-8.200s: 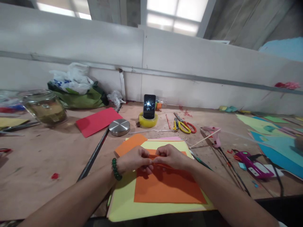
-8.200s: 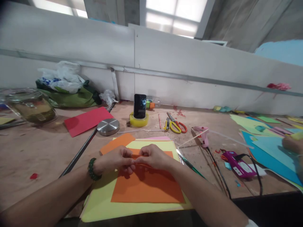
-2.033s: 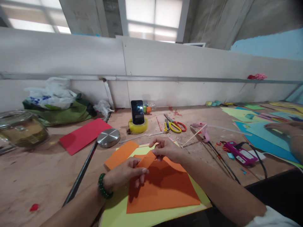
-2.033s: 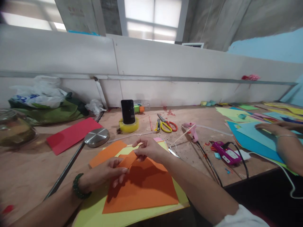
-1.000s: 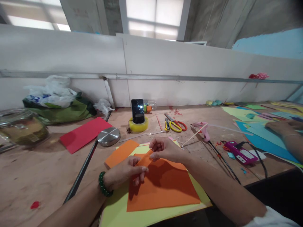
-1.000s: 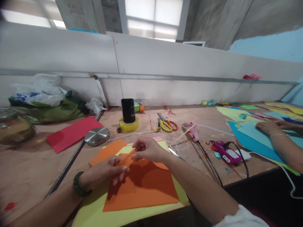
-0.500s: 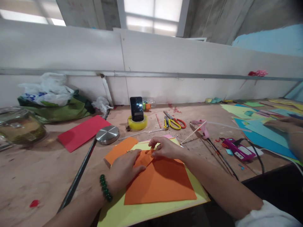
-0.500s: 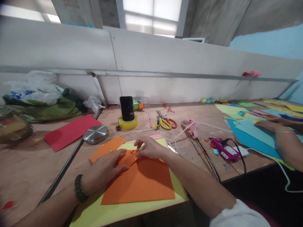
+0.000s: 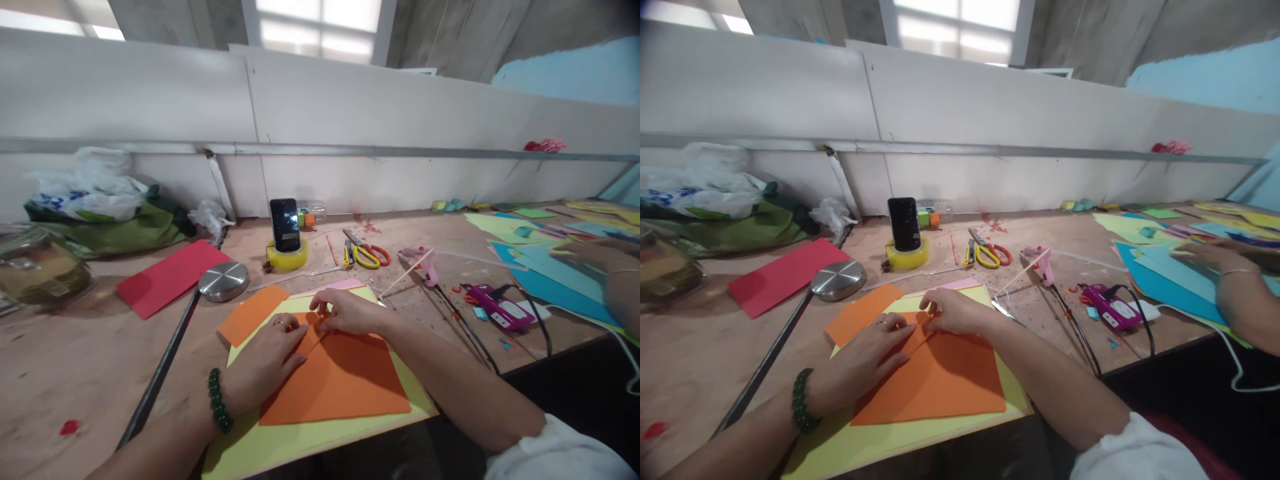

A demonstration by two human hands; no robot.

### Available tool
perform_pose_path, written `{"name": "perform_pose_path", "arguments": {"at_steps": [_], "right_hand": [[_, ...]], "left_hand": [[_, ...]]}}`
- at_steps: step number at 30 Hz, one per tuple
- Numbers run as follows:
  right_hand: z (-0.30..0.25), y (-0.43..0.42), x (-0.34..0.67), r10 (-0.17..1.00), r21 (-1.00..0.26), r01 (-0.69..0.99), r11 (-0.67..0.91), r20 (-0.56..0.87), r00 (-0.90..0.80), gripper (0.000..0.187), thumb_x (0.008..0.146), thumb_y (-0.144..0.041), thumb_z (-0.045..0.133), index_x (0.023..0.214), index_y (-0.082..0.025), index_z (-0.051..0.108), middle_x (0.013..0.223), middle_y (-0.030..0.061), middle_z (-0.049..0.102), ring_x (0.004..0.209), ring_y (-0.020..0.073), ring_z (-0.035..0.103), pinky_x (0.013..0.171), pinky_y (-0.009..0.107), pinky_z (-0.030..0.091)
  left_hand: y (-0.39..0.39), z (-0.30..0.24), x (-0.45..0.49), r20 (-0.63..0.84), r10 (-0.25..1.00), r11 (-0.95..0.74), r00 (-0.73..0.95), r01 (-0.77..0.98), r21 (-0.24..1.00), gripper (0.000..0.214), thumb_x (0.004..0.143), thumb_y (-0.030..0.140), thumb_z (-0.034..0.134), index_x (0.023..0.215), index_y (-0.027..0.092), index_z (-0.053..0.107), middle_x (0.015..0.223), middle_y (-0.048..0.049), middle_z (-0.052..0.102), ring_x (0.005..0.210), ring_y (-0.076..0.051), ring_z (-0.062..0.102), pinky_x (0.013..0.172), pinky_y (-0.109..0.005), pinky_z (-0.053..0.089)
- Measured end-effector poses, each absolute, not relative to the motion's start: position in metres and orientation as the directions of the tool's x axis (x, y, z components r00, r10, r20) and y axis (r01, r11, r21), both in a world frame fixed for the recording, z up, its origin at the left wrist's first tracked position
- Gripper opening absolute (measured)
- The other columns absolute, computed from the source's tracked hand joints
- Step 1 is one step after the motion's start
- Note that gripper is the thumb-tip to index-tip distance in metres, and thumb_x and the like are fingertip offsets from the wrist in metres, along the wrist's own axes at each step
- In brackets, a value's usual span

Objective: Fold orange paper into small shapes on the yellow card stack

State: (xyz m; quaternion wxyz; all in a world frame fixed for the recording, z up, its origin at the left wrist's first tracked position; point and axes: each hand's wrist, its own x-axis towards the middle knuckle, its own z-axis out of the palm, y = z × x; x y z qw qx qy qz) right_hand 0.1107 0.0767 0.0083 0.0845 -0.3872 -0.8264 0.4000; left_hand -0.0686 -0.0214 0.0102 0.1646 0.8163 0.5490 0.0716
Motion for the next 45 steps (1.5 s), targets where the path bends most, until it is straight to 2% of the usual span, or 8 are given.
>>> {"name": "perform_pose_path", "arguments": {"at_steps": [3,9,14,17,27,36,41,45], "right_hand": [[0.007,0.077,0.111,0.69,-0.664,0.583,0.467,-0.139,-0.711,0.038,0.068,-0.011,0.072,0.104,-0.019,0.063,0.09,0.0008,0.061,0.078,0.0147,0.058,0.065,0.023,0.044],[0.007,0.076,0.112,0.668,-0.618,0.588,0.521,-0.133,-0.732,0.037,0.072,-0.01,0.069,0.108,-0.017,0.063,0.093,0.0035,0.062,0.074,0.0144,0.057,0.062,0.022,0.042],[0.008,0.078,0.113,0.635,-0.582,0.571,0.579,-0.117,-0.764,0.035,0.074,-0.011,0.069,0.108,-0.018,0.065,0.092,0.0035,0.059,0.075,0.0153,0.055,0.063,0.023,0.042],[0.008,0.082,0.115,0.562,-0.574,0.516,0.636,-0.114,-0.819,0.03,0.077,-0.011,0.068,0.106,-0.02,0.069,0.088,0.0024,0.055,0.077,0.0158,0.055,0.068,0.024,0.043],[0.003,0.087,0.119,0.505,-0.582,0.462,0.669,-0.101,-0.857,0.029,0.08,-0.015,0.068,0.107,-0.024,0.071,0.087,0.0013,0.053,0.078,0.0155,0.056,0.07,0.025,0.043],[0.01,0.083,0.12,0.501,-0.558,0.485,0.674,-0.138,-0.854,0.029,0.079,-0.011,0.067,0.107,-0.021,0.068,0.091,0.0026,0.054,0.082,0.0163,0.056,0.075,0.027,0.044],[0.009,0.083,0.119,0.51,-0.565,0.488,0.666,-0.133,-0.85,0.03,0.078,-0.011,0.069,0.106,-0.021,0.067,0.092,0.0027,0.053,0.082,0.0163,0.057,0.072,0.026,0.045],[0.008,0.085,0.119,0.512,-0.554,0.499,0.666,-0.146,-0.847,0.032,0.078,-0.012,0.07,0.108,-0.021,0.066,0.093,0.0028,0.053,0.083,0.0166,0.057,0.072,0.027,0.045]], "left_hand": [[-0.024,0.011,-0.066,-0.079,0.918,-0.344,0.389,0.879,0.331,0.019,0.087,0.021,0.047,0.1,0.017,0.06,0.107,-0.0112,0.057,0.1,-0.027,0.052,0.089,-0.043,0.045],[-0.027,0.007,-0.062,-0.057,0.918,-0.356,0.393,0.877,0.324,0.019,0.087,0.017,0.042,0.093,0.018,0.06,0.103,-0.0096,0.057,0.094,-0.024,0.052,0.088,-0.041,0.046],[-0.03,0.004,-0.061,-0.039,0.929,-0.33,0.367,0.872,0.362,0.029,0.085,0.015,0.042,0.109,0.017,0.057,0.107,-0.0117,0.057,0.098,-0.026,0.051,0.088,-0.043,0.046],[-0.031,0.005,-0.061,-0.035,0.936,-0.311,0.349,0.874,0.373,0.025,0.083,0.013,0.043,0.103,0.018,0.058,0.103,-0.01,0.057,0.098,-0.025,0.052,0.087,-0.041,0.047],[-0.032,0.015,-0.054,-0.169,0.941,-0.251,0.293,0.94,0.23,0.021,0.087,0.017,0.042,0.098,0.015,0.06,0.098,-0.0115,0.055,0.092,-0.027,0.052,0.084,-0.042,0.046],[-0.034,0.007,-0.052,-0.137,0.931,-0.332,0.339,0.941,0.069,0.031,0.091,0.018,0.035,0.107,0.013,0.061,0.095,-0.0138,0.058,0.085,-0.027,0.051,0.08,-0.043,0.047],[-0.037,-0.002,-0.056,0.011,0.918,-0.395,0.397,0.911,0.119,0.035,0.092,0.015,0.032,0.113,0.016,0.06,0.09,-0.012,0.059,0.086,-0.026,0.05,0.079,-0.04,0.047],[-0.039,0.002,-0.053,-0.023,0.917,-0.396,0.399,0.915,0.08,0.035,0.09,0.009,0.033,0.106,0.016,0.063,0.093,-0.0125,0.059,0.088,-0.026,0.051,0.081,-0.04,0.047]]}}
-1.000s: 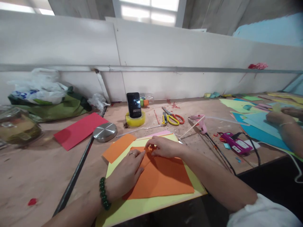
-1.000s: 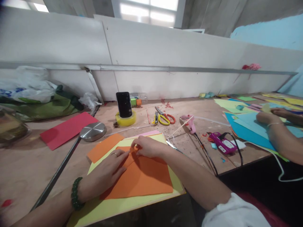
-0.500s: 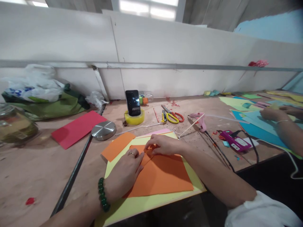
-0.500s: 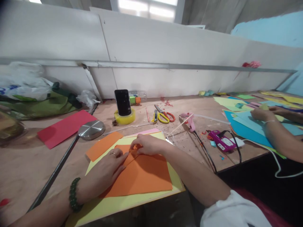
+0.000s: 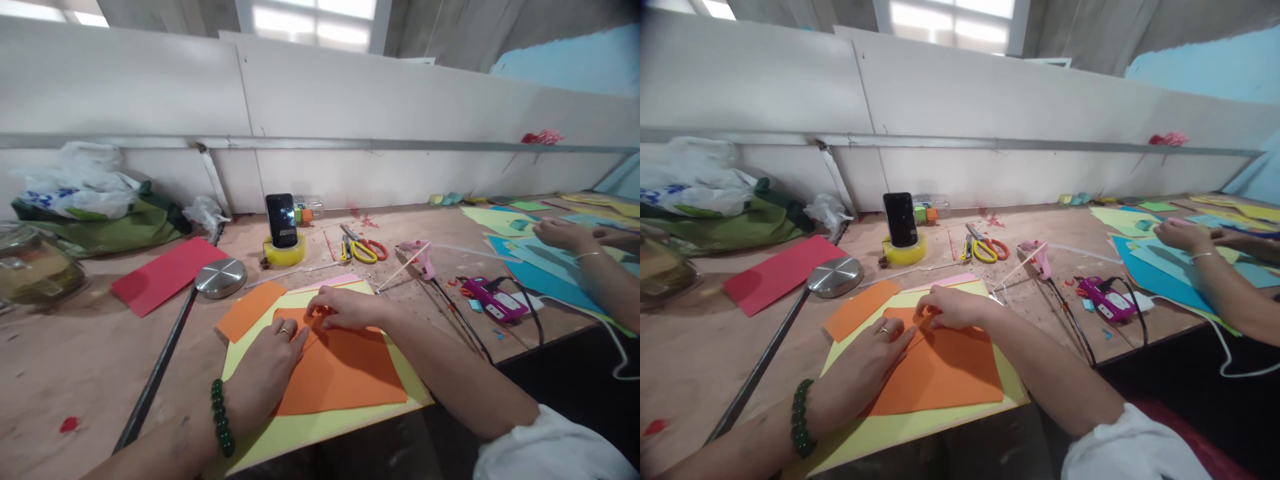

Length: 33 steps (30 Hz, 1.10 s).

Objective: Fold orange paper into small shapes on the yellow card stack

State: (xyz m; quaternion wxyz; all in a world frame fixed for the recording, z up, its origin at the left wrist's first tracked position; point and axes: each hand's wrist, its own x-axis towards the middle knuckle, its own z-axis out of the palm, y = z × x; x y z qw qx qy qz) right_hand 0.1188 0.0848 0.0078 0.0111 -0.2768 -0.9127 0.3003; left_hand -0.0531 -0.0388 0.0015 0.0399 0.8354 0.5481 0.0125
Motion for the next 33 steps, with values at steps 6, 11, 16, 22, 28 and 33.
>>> {"name": "perform_pose_path", "arguments": {"at_steps": [6,11,16,22,28,33], "right_hand": [[0.009,0.084,0.118,0.529,-0.554,0.521,0.65,-0.163,-0.833,0.032,0.077,-0.01,0.07,0.107,-0.019,0.065,0.096,0.0035,0.054,0.083,0.0156,0.057,0.073,0.026,0.047],[0.007,0.085,0.118,0.569,-0.588,0.538,0.603,-0.155,-0.807,0.031,0.072,-0.009,0.072,0.101,-0.017,0.065,0.095,0.0034,0.057,0.078,0.0139,0.056,0.068,0.023,0.047],[0.011,0.086,0.119,0.566,-0.598,0.543,0.589,-0.175,-0.806,0.027,0.07,-0.016,0.073,0.096,-0.016,0.064,0.089,0.0021,0.062,0.071,0.0128,0.055,0.061,0.022,0.044],[0.028,0.077,0.093,0.683,-0.331,0.743,0.581,-0.297,-0.667,0.052,0.071,-0.063,0.066,0.093,-0.017,0.06,0.09,0.0086,0.066,0.077,0.0234,0.06,0.058,0.028,0.04],[0.033,0.073,0.073,0.704,-0.136,0.78,0.61,-0.359,-0.613,0.065,0.062,-0.07,0.069,0.098,-0.017,0.061,0.095,0.0152,0.067,0.083,0.0317,0.064,0.06,0.032,0.042],[0.039,0.075,0.064,0.7,-0.084,0.79,0.607,-0.414,-0.582,0.064,0.06,-0.069,0.07,0.095,-0.015,0.064,0.094,0.0156,0.069,0.084,0.0324,0.065,0.06,0.032,0.041]], "left_hand": [[-0.048,0.005,-0.052,-0.119,0.891,-0.438,0.439,0.898,0.034,0.038,0.085,0.002,0.034,0.107,0.013,0.063,0.103,-0.0151,0.063,0.094,-0.027,0.055,0.089,-0.044,0.047],[-0.064,0.0,-0.066,-0.036,0.907,-0.398,0.42,0.88,0.258,0.036,0.088,0.03,0.054,0.122,0.017,0.059,0.119,-0.0129,0.063,0.105,-0.029,0.055,0.095,-0.043,0.046],[-0.067,-0.004,-0.07,-0.047,0.926,-0.337,0.375,0.876,0.346,0.047,0.079,0.033,0.066,0.124,0.02,0.06,0.133,-0.0131,0.055,0.113,-0.033,0.051,0.097,-0.048,0.046],[-0.065,0.005,-0.065,-0.124,0.924,-0.305,0.362,0.893,0.331,0.046,0.082,0.032,0.065,0.124,0.015,0.06,0.127,-0.0162,0.057,0.113,-0.034,0.05,0.097,-0.05,0.045],[-0.067,0.006,-0.066,-0.08,0.912,-0.35,0.402,0.867,0.356,0.037,0.082,0.029,0.063,0.117,0.014,0.061,0.119,-0.015,0.058,0.108,-0.032,0.05,0.095,-0.048,0.045],[-0.067,-0.005,-0.069,0.026,0.913,-0.386,0.408,0.84,0.38,0.031,0.08,0.028,0.063,0.109,0.016,0.062,0.126,-0.0146,0.053,0.111,-0.032,0.047,0.095,-0.05,0.043]]}}
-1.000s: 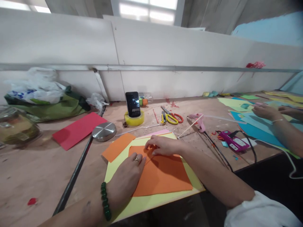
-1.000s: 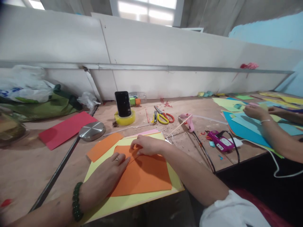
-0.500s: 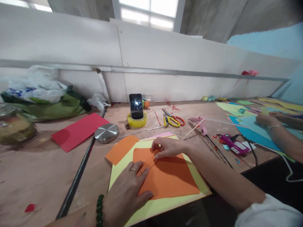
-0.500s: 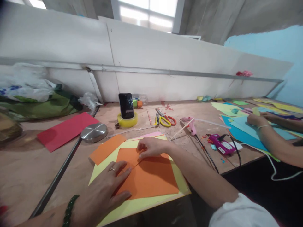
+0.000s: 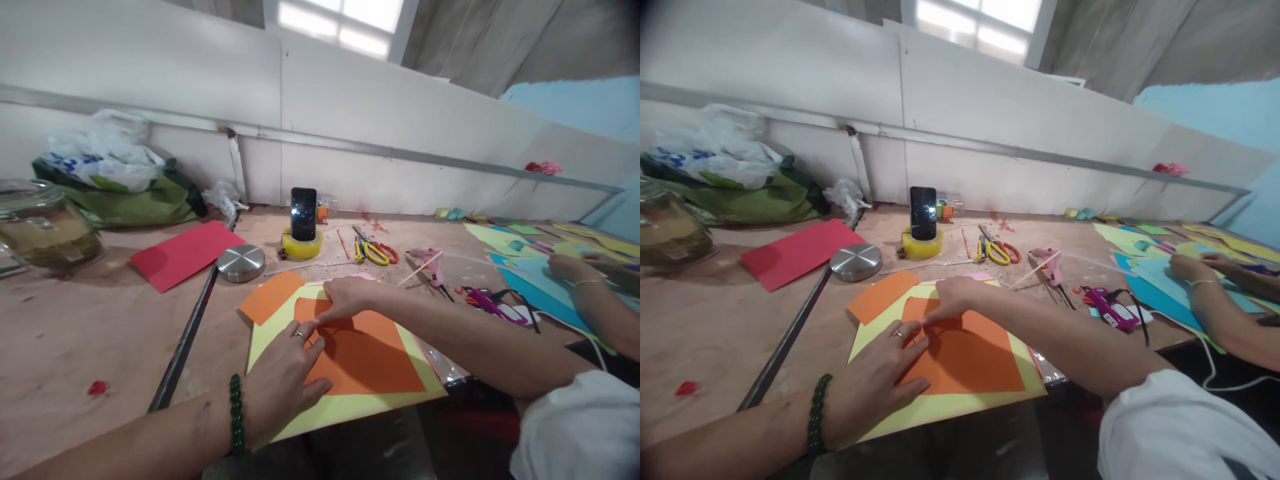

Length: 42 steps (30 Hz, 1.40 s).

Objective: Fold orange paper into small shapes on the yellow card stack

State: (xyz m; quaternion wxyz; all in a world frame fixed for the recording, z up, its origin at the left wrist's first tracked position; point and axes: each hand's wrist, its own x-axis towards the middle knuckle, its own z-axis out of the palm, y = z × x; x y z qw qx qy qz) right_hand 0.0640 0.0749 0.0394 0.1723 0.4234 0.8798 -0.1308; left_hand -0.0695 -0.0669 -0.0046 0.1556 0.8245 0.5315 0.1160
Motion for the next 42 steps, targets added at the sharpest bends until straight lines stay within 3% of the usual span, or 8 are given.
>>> {"name": "perform_pose_path", "arguments": {"at_steps": [5,13,18,22,26,30,35,42], "right_hand": [[0.045,0.081,0.065,0.662,-0.056,0.797,0.602,-0.524,-0.536,0.048,0.067,-0.06,0.068,0.084,-0.015,0.065,0.077,0.0088,0.071,0.076,0.0248,0.065,0.055,0.027,0.039],[0.032,0.106,0.105,0.738,-0.093,0.855,0.511,-0.462,-0.492,0.032,0.076,-0.044,0.068,0.09,-0.017,0.062,0.087,0.0068,0.071,0.072,0.0187,0.064,0.05,0.022,0.037],[0.041,0.11,0.114,0.779,-0.168,0.878,0.447,-0.409,-0.475,0.012,0.081,-0.027,0.063,0.082,-0.015,0.065,0.071,0.0037,0.069,0.059,0.0137,0.062,0.05,0.02,0.04],[0.044,0.085,0.095,0.799,-0.255,0.851,0.46,-0.299,-0.522,0.019,0.09,-0.025,0.05,0.089,-0.015,0.065,0.081,0.0038,0.071,0.064,0.0112,0.063,0.052,0.017,0.04],[0.03,0.058,0.075,0.685,-0.382,0.788,0.482,-0.397,-0.611,0.017,0.076,-0.031,0.07,0.07,-0.016,0.065,0.061,-0.002,0.066,0.057,0.0107,0.062,0.047,0.016,0.039],[0.017,0.064,0.073,0.609,-0.546,0.792,0.272,-0.54,-0.582,0.023,0.073,-0.029,0.073,0.062,-0.016,0.058,0.046,-0.0054,0.058,0.042,0.0091,0.058,0.044,0.016,0.043],[0.017,0.085,0.085,0.604,-0.544,0.825,0.156,-0.608,-0.515,0.024,0.073,-0.022,0.073,0.061,-0.016,0.053,0.044,-0.0065,0.057,0.037,0.0089,0.057,0.043,0.016,0.046],[0.029,0.074,0.085,0.705,-0.512,0.83,0.223,-0.504,-0.5,0.021,0.072,-0.02,0.074,0.069,-0.017,0.053,0.049,-0.0056,0.06,0.045,0.0107,0.061,0.043,0.016,0.041]], "left_hand": [[-0.065,-0.005,-0.07,0.061,0.908,-0.407,0.415,0.836,0.368,0.022,0.079,0.025,0.061,0.099,0.017,0.063,0.108,-0.0113,0.057,0.101,-0.029,0.049,0.088,-0.047,0.047],[-0.068,0.001,-0.07,0.039,0.906,-0.407,0.421,0.842,0.354,0.023,0.078,0.023,0.061,0.099,0.016,0.063,0.107,-0.0116,0.057,0.101,-0.029,0.05,0.088,-0.045,0.046],[-0.072,0.0,-0.069,0.059,0.892,-0.445,0.449,0.844,0.299,0.023,0.08,0.024,0.059,0.101,0.017,0.063,0.106,-0.0114,0.059,0.098,-0.029,0.051,0.085,-0.045,0.047],[-0.072,0.0,-0.068,0.05,0.888,-0.452,0.458,0.844,0.29,0.022,0.08,0.023,0.058,0.101,0.016,0.063,0.105,-0.0114,0.06,0.098,-0.029,0.052,0.086,-0.045,0.047],[-0.073,0.0,-0.068,0.024,0.892,-0.44,0.451,0.855,0.275,0.019,0.081,0.025,0.059,0.098,0.016,0.064,0.099,-0.0107,0.06,0.095,-0.028,0.052,0.085,-0.044,0.047],[-0.073,0.001,-0.069,-0.001,0.895,-0.43,0.446,0.864,0.262,0.024,0.082,0.027,0.06,0.103,0.017,0.064,0.099,-0.0117,0.058,0.096,-0.029,0.051,0.085,-0.045,0.047],[-0.075,0.007,-0.067,-0.093,0.901,-0.388,0.424,0.883,0.264,0.035,0.085,0.028,0.059,0.117,0.016,0.061,0.104,-0.0145,0.057,0.1,-0.032,0.05,0.088,-0.047,0.045],[-0.077,0.007,-0.065,-0.105,0.903,-0.385,0.417,0.892,0.237,0.039,0.087,0.029,0.056,0.124,0.015,0.059,0.106,-0.0168,0.057,0.102,-0.034,0.05,0.088,-0.049,0.045]]}}
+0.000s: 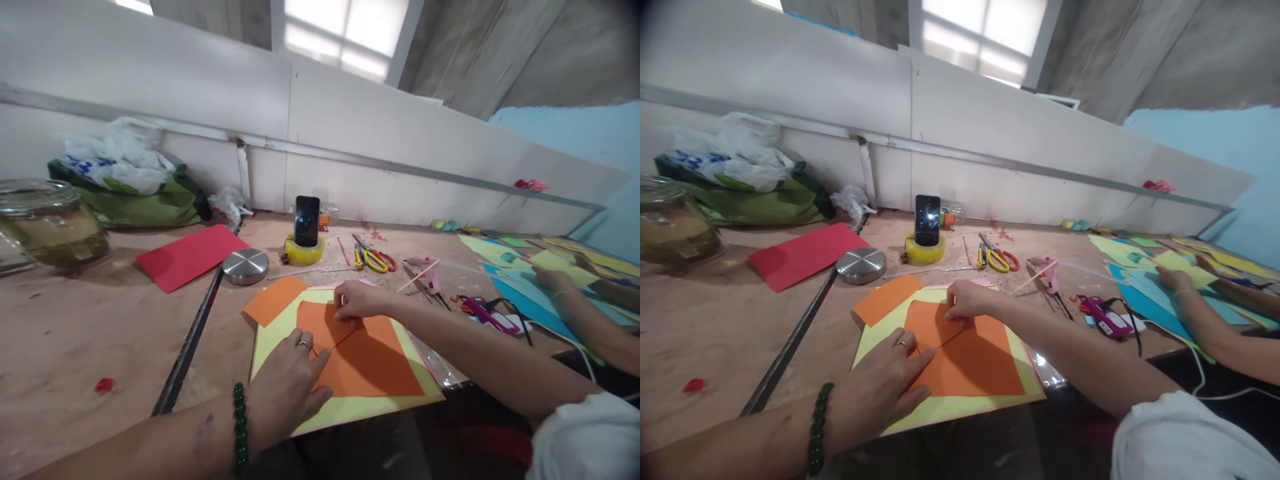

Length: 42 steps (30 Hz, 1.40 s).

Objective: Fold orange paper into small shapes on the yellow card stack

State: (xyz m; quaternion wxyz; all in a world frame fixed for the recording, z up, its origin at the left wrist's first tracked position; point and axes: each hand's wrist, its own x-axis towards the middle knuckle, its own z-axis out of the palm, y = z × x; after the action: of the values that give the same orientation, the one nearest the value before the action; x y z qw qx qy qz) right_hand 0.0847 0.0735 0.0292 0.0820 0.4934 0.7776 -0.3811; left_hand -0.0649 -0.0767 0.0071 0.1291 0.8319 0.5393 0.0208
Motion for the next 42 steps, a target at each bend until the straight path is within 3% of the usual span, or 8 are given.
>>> {"name": "perform_pose_path", "arguments": {"at_steps": [6,9,14,22,26,30,37,42], "right_hand": [[0.025,0.055,0.059,0.557,-0.563,0.762,0.319,-0.539,-0.631,0.024,0.07,-0.034,0.075,0.067,-0.017,0.058,0.047,-0.0053,0.059,0.047,0.012,0.061,0.043,0.017,0.04],[0.019,0.06,0.06,0.534,-0.585,0.754,0.3,-0.552,-0.641,0.023,0.069,-0.032,0.075,0.065,-0.017,0.058,0.046,-0.005,0.06,0.046,0.0124,0.061,0.043,0.017,0.04],[0.016,0.078,0.081,0.595,-0.613,0.766,0.196,-0.547,-0.589,0.019,0.07,-0.023,0.072,0.061,-0.016,0.056,0.045,-0.007,0.057,0.042,0.0093,0.059,0.045,0.016,0.044],[0.006,0.07,0.109,0.741,-0.662,0.716,0.221,-0.364,-0.565,0.024,0.074,-0.034,0.069,0.068,-0.018,0.052,0.052,-0.0048,0.058,0.048,0.0121,0.06,0.044,0.018,0.039],[0.016,0.06,0.103,0.747,-0.462,0.77,0.441,-0.287,-0.6,0.043,0.062,-0.055,0.077,0.071,-0.019,0.055,0.067,-0.0006,0.063,0.063,0.0157,0.059,0.049,0.021,0.034],[0.026,0.054,0.096,0.724,-0.256,0.793,0.553,-0.324,-0.609,0.045,0.06,-0.055,0.079,0.08,-0.019,0.059,0.08,0.002,0.065,0.071,0.0181,0.057,0.053,0.023,0.032],[0.02,0.07,0.112,0.662,-0.459,0.77,0.444,-0.411,-0.627,0.023,0.067,-0.031,0.077,0.077,-0.017,0.061,0.072,-0.0013,0.066,0.066,0.0132,0.06,0.056,0.02,0.04],[0.031,0.075,0.093,0.65,-0.332,0.829,0.45,-0.516,-0.559,0.04,0.071,-0.056,0.068,0.066,-0.016,0.065,0.063,0.003,0.068,0.062,0.0184,0.064,0.055,0.024,0.043]], "left_hand": [[-0.076,-0.001,-0.067,-0.008,0.902,-0.419,0.431,0.88,0.223,0.02,0.086,0.03,0.058,0.094,0.015,0.067,0.097,-0.0145,0.06,0.094,-0.031,0.052,0.085,-0.048,0.046],[-0.075,-0.001,-0.068,0.016,0.896,-0.436,0.444,0.872,0.22,0.02,0.086,0.031,0.058,0.094,0.015,0.066,0.097,-0.0137,0.06,0.092,-0.03,0.052,0.082,-0.046,0.047],[-0.074,0.004,-0.068,-0.034,0.885,-0.448,0.464,0.869,0.21,0.033,0.086,0.03,0.057,0.116,0.017,0.061,0.096,-0.0125,0.058,0.091,-0.029,0.05,0.082,-0.044,0.047],[-0.073,0.003,-0.069,-0.015,0.887,-0.443,0.462,0.858,0.259,0.025,0.083,0.024,0.058,0.107,0.017,0.062,0.103,-0.013,0.057,0.097,-0.03,0.05,0.084,-0.044,0.046],[-0.072,0.001,-0.07,0.048,0.889,-0.446,0.456,0.835,0.322,0.022,0.079,0.021,0.061,0.101,0.017,0.064,0.118,-0.0132,0.055,0.107,-0.03,0.048,0.093,-0.044,0.043],[-0.072,0.003,-0.071,0.044,0.89,-0.443,0.454,0.838,0.318,0.024,0.08,0.023,0.061,0.103,0.019,0.064,0.107,-0.0101,0.06,0.1,-0.029,0.051,0.089,-0.044,0.045],[-0.073,0.007,-0.068,0.009,0.894,-0.438,0.448,0.869,0.231,0.021,0.083,0.025,0.057,0.102,0.018,0.065,0.092,-0.0107,0.056,0.091,-0.029,0.05,0.082,-0.045,0.047],[-0.073,0.003,-0.068,0.032,0.889,-0.453,0.457,0.866,0.212,0.02,0.084,0.025,0.056,0.101,0.018,0.064,0.091,-0.0101,0.056,0.088,-0.027,0.049,0.079,-0.042,0.047]]}}
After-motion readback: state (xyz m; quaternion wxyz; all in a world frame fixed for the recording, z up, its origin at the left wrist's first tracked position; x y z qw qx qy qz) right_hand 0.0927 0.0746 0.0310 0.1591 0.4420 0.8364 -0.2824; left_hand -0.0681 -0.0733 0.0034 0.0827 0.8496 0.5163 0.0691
